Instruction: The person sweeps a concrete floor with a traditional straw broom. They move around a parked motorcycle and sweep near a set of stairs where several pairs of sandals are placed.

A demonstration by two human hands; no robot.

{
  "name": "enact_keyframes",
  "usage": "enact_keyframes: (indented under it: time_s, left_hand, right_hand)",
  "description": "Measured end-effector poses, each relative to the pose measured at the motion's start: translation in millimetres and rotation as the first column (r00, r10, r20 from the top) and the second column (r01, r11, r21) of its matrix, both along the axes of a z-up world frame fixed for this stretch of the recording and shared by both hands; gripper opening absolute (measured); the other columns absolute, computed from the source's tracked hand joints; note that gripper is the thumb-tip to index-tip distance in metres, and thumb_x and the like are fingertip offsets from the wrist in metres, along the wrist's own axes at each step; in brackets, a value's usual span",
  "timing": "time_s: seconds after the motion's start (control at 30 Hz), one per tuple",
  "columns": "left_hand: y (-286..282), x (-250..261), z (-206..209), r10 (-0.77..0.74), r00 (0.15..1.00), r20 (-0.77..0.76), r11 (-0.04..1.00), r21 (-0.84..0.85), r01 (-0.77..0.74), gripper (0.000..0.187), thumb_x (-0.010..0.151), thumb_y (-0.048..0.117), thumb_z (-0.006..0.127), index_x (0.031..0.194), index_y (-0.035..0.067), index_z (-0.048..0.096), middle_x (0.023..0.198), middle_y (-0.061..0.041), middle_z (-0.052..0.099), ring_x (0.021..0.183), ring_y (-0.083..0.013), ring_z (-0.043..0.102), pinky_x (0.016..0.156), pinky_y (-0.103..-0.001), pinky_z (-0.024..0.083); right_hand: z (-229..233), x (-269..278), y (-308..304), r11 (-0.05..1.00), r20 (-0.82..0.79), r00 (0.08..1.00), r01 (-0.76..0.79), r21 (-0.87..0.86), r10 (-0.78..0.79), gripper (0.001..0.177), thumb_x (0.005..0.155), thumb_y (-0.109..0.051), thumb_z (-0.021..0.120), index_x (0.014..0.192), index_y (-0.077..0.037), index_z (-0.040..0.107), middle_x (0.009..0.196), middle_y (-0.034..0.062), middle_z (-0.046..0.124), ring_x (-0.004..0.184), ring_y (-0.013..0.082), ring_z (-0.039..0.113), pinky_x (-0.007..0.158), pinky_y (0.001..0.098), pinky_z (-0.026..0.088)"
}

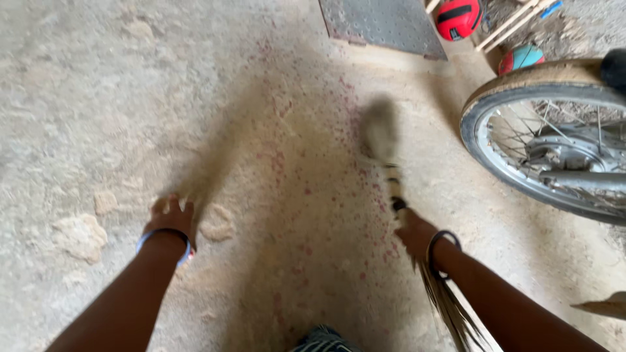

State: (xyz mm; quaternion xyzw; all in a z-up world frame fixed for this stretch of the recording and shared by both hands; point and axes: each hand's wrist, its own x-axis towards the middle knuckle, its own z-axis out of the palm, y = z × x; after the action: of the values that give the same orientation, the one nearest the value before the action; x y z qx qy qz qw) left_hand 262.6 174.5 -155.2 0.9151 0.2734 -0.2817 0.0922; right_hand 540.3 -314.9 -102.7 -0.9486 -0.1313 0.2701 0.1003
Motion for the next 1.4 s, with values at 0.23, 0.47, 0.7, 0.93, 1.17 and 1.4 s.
enact_keyframes:
  time_s: [0.23, 0.47, 0.7, 0.93, 1.17, 1.4]
  left_hand:
    - [-2, 5, 1, 0.072, 0.995, -0.068, 0.996, -0.041, -0.075, 0.125, 0.076, 0.031, 0.095, 0.165, 0.031, 0.007, 0.174, -0.004, -0.001, 0.158, -0.0401, 0.007, 0.118, -0.051, 0.042]
    - [7, 19, -5, 0.082, 0.966, -0.245, 0.993, -0.062, -0.100, 0.132, 0.075, 0.041, 0.097, 0.167, 0.034, 0.002, 0.175, -0.003, -0.005, 0.160, -0.0336, 0.008, 0.122, -0.053, 0.039]
    - [38, 60, -39, -0.005, 0.989, -0.151, 0.982, -0.190, -0.024, 0.118, 0.069, 0.050, 0.094, 0.162, 0.023, 0.027, 0.169, -0.014, 0.025, 0.152, -0.0348, 0.034, 0.122, -0.049, 0.041]
    - [-9, 100, 44, 0.087, 0.957, 0.277, 0.975, -0.220, -0.025, 0.086, 0.089, 0.047, 0.075, 0.157, 0.019, 0.030, 0.165, -0.011, 0.026, 0.152, -0.0302, 0.029, 0.124, -0.043, 0.031]
    - [-22, 64, 55, 0.217, 0.926, 0.308, 0.966, -0.207, -0.158, 0.078, 0.091, 0.042, 0.071, 0.157, 0.027, 0.033, 0.168, -0.006, 0.026, 0.151, -0.0286, 0.032, 0.123, -0.043, 0.034]
    - [11, 26, 68, 0.256, 0.938, 0.232, 0.962, -0.158, -0.224, 0.082, 0.090, 0.042, 0.073, 0.158, 0.028, 0.029, 0.167, -0.004, 0.025, 0.151, -0.0266, 0.031, 0.122, -0.045, 0.034]
  right_hand:
    - [120, -10, 70, 0.923, 0.110, 0.917, -0.381, -0.047, 0.384, 0.076, 0.089, -0.039, 0.060, 0.158, -0.032, 0.030, 0.142, 0.0113, 0.066, 0.116, 0.0258, 0.066, 0.103, 0.0406, 0.053]
    - [186, 50, 10, 0.990, 0.031, 0.991, 0.134, -0.050, -0.133, 0.067, 0.096, -0.032, 0.066, 0.156, -0.032, 0.035, 0.078, 0.0106, 0.062, 0.055, 0.0205, 0.055, 0.049, 0.0398, 0.052]
    - [-20, 167, -109, 0.922, -0.235, 0.894, 0.384, -0.042, -0.383, 0.036, 0.099, -0.024, 0.066, 0.124, -0.002, 0.053, 0.080, 0.0206, 0.063, 0.057, 0.0288, 0.060, 0.047, 0.0452, 0.056]
    - [-26, 159, -111, 0.928, -0.105, 0.944, 0.328, 0.178, -0.314, 0.057, 0.098, -0.021, 0.069, 0.149, -0.031, 0.045, 0.083, 0.0183, 0.065, 0.058, 0.0267, 0.058, 0.048, 0.0430, 0.054]
    - [-39, 247, -74, 0.632, -0.322, 0.722, 0.692, 0.350, -0.612, 0.032, 0.099, -0.021, 0.066, 0.114, 0.006, 0.057, 0.072, 0.0144, 0.057, 0.056, 0.0267, 0.055, 0.049, 0.0449, 0.048]
    - [-20, 277, -28, 0.983, -0.034, 0.991, 0.134, 0.122, -0.131, 0.044, 0.099, -0.015, 0.068, 0.140, -0.012, 0.051, 0.076, 0.0157, 0.064, 0.058, 0.0264, 0.058, 0.047, 0.0408, 0.051]
